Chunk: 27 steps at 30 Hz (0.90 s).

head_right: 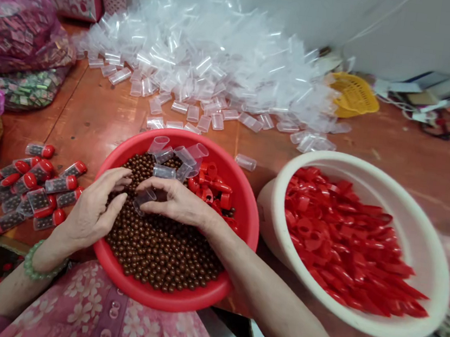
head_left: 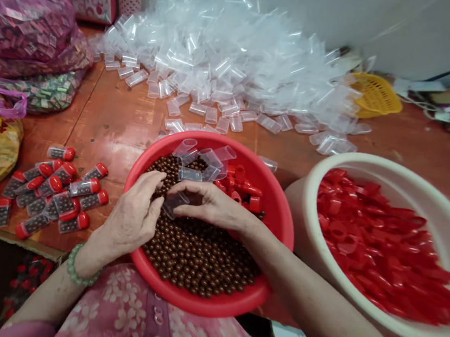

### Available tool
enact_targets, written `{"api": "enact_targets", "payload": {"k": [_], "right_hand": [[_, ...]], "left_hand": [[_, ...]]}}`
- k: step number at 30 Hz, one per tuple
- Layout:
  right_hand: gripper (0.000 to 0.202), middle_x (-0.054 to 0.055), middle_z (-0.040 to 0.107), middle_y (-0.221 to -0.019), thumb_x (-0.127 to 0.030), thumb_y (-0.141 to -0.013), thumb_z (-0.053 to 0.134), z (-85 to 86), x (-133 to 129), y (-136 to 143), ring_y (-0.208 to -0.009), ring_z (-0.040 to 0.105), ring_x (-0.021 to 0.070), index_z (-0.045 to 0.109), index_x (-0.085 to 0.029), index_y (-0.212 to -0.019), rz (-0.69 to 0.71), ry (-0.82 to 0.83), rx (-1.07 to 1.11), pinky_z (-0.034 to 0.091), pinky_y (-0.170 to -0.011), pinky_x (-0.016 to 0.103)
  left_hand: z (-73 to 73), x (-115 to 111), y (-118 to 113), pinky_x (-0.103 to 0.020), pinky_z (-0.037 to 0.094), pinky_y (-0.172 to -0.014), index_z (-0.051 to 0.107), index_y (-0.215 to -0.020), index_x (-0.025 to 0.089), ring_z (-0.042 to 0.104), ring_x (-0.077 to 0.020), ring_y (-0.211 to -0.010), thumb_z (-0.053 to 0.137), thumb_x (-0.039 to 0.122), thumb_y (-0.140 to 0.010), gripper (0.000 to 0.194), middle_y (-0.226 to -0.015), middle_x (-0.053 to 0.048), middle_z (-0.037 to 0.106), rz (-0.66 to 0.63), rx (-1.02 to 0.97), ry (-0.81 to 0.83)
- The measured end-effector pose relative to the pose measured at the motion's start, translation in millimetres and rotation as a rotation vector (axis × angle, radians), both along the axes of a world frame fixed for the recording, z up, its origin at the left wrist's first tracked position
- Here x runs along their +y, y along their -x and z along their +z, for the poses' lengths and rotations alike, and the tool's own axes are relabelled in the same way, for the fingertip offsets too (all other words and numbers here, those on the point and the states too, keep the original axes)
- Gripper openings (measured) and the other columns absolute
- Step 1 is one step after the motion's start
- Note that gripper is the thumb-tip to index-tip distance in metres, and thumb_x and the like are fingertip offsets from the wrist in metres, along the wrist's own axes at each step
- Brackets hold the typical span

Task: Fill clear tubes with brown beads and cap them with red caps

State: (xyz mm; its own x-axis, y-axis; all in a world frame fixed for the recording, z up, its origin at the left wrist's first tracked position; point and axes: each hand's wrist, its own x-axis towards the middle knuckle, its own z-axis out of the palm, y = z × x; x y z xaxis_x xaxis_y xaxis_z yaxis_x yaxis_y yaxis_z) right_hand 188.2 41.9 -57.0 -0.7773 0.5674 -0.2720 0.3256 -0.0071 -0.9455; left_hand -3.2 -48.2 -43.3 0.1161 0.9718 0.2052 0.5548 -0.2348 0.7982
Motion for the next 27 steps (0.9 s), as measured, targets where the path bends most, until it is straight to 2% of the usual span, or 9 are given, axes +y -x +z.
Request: {"api": "enact_targets", "payload": {"k": [3,7,10,13,15,21,24,27], "right_hand": [[0.031,0.005,0.068,-0.102,-0.027,-0.079,0.070,1.3,1.2,-2.0,-0.096,0.061,0.0206,0.065,-0.018,-0.109,0.188,-0.283,-0.202,0.046,-0.091,0.036],[0.025,0.013,0.066,-0.102,-0.021,-0.081,0.068,12.3,-1.1,2.8,-0.102,0.056,0.0276,0.068,-0.013,-0.105,0.413,-0.721,-0.427,0.045,-0.092,0.043],[0.019,0.015,0.065,-0.098,-0.013,-0.083,0.059,20.3,-5.2,14.2,-0.100,0.056,0.0276,0.068,-0.010,-0.099,0.531,-0.876,-0.526,0.045,-0.089,0.041],[0.025,0.014,0.065,-0.100,-0.006,-0.082,0.050,19.5,-10.0,28.6,-0.090,0.062,0.0239,0.067,-0.009,-0.101,0.584,-0.803,-0.581,0.048,-0.080,0.034],[0.029,0.016,0.066,-0.102,-0.005,-0.078,0.051,12.1,-14.1,36.5,-0.085,0.064,0.0236,0.065,-0.008,-0.103,0.559,-0.719,-0.563,0.049,-0.075,0.033],[0.036,0.015,0.068,-0.102,0.000,-0.064,0.054,-24.4,-28.7,42.5,-0.092,0.065,0.0257,0.066,-0.009,-0.097,0.193,-0.431,-0.208,0.051,-0.083,0.035],[0.029,0.008,0.070,-0.096,-0.004,-0.067,0.055,-36.3,-32.3,41.9,-0.090,0.065,0.0214,0.065,-0.013,-0.093,0.127,-0.360,-0.131,0.052,-0.081,0.030],[0.020,0.003,0.068,-0.088,-0.009,-0.072,0.058,-39.5,-31.8,40.8,-0.083,0.063,0.0176,0.063,-0.014,-0.091,0.081,-0.308,-0.067,0.052,-0.077,0.028]], "left_hand": [[-5.4,-0.1,-0.5,-0.040,0.053,-0.099,0.048,-0.127,0.010,0.062,-0.0210,-0.113,0.043,0.013,-0.093,0.035,-0.125,-0.017,0.059,0.048,-0.039,-0.040],[-6.3,0.9,-2.4,-0.040,0.052,-0.099,0.050,-0.126,0.011,0.060,-0.0219,-0.117,0.042,0.013,-0.093,0.034,-0.126,-0.017,0.059,0.039,0.014,-0.082],[-6.0,2.0,-3.3,-0.041,0.051,-0.101,0.051,-0.125,0.009,0.058,-0.0231,-0.120,0.041,0.013,-0.093,0.034,-0.127,-0.018,0.060,0.038,0.053,-0.086],[-6.3,2.5,-4.1,-0.041,0.051,-0.102,0.051,-0.125,0.010,0.057,-0.0228,-0.121,0.038,0.014,-0.094,0.034,-0.126,-0.017,0.060,0.052,0.090,-0.091],[-6.2,2.1,-5.8,-0.042,0.050,-0.103,0.051,-0.126,0.010,0.056,-0.0229,-0.122,0.036,0.014,-0.094,0.035,-0.127,-0.017,0.060,0.055,0.138,-0.079],[-7.3,-2.7,-19.1,-0.050,0.044,-0.108,0.047,-0.131,0.004,0.051,-0.0292,-0.128,0.036,0.014,-0.093,0.041,-0.133,-0.022,0.056,0.034,0.354,0.013],[-9.2,-3.7,-23.8,-0.053,0.039,-0.111,0.042,-0.135,0.000,0.044,-0.0331,-0.135,0.036,0.017,-0.094,0.045,-0.139,-0.026,0.049,0.055,0.405,0.030],[-8.6,-3.5,-21.6,-0.054,0.035,-0.113,0.038,-0.139,0.001,0.038,-0.0324,-0.139,0.035,0.020,-0.096,0.047,-0.144,-0.026,0.045,0.061,0.303,0.019]]}}
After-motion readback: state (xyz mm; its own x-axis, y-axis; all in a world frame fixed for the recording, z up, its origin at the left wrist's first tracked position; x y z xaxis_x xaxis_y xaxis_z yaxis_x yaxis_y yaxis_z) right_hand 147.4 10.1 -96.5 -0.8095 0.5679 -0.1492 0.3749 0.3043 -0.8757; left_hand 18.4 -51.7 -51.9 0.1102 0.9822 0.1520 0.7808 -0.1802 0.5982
